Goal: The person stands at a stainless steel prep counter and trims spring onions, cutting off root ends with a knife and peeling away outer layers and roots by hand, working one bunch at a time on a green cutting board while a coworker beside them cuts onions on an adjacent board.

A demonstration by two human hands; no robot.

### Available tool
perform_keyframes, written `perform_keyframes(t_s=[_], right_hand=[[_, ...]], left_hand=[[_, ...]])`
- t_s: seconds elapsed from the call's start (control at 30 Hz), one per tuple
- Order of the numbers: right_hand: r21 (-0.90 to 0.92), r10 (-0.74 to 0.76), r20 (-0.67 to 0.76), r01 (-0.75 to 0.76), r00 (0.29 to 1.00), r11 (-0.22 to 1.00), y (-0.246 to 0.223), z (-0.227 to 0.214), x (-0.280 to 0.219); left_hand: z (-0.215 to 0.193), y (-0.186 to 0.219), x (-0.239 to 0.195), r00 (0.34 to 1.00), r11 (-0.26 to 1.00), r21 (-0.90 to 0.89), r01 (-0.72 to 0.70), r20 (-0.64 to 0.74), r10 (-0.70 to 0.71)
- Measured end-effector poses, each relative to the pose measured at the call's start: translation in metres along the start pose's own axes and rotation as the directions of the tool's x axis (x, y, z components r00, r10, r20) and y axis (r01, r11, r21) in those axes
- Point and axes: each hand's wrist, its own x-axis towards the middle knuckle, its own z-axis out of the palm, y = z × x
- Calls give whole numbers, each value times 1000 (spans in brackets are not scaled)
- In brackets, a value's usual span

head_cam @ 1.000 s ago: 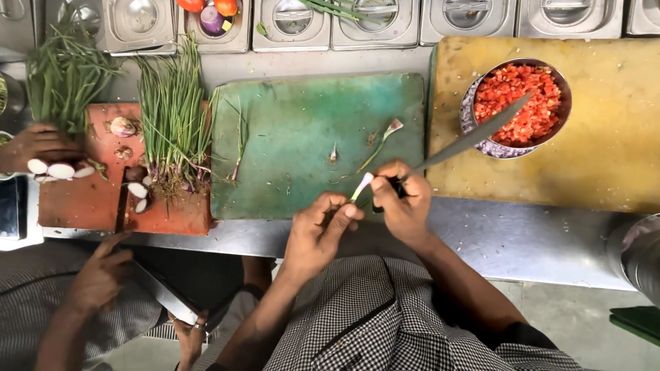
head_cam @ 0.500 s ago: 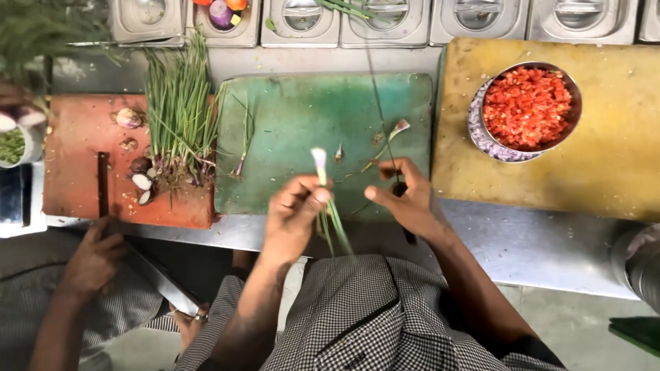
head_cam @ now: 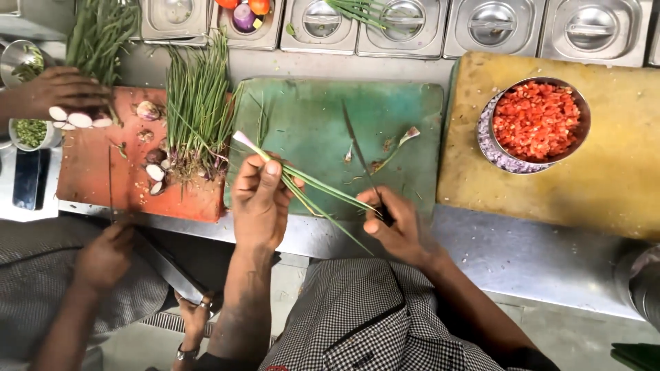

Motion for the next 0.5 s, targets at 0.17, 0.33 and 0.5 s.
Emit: perform_keyframes(t_s=[0.17, 0.33, 0.5], right_hand=[[-74, -88, -44, 85, 995, 994, -5, 15, 4], [16, -165, -161, 170, 973, 985, -3, 31, 3], [85, -154, -180, 171, 972, 982, 5, 36, 1]], left_hand=[[3, -7, -10, 999, 998, -54, 36, 10, -36], [2, -11, -17, 999, 998, -58, 31, -15, -31], [11, -7, -14, 998, 997, -44, 55, 4, -55]])
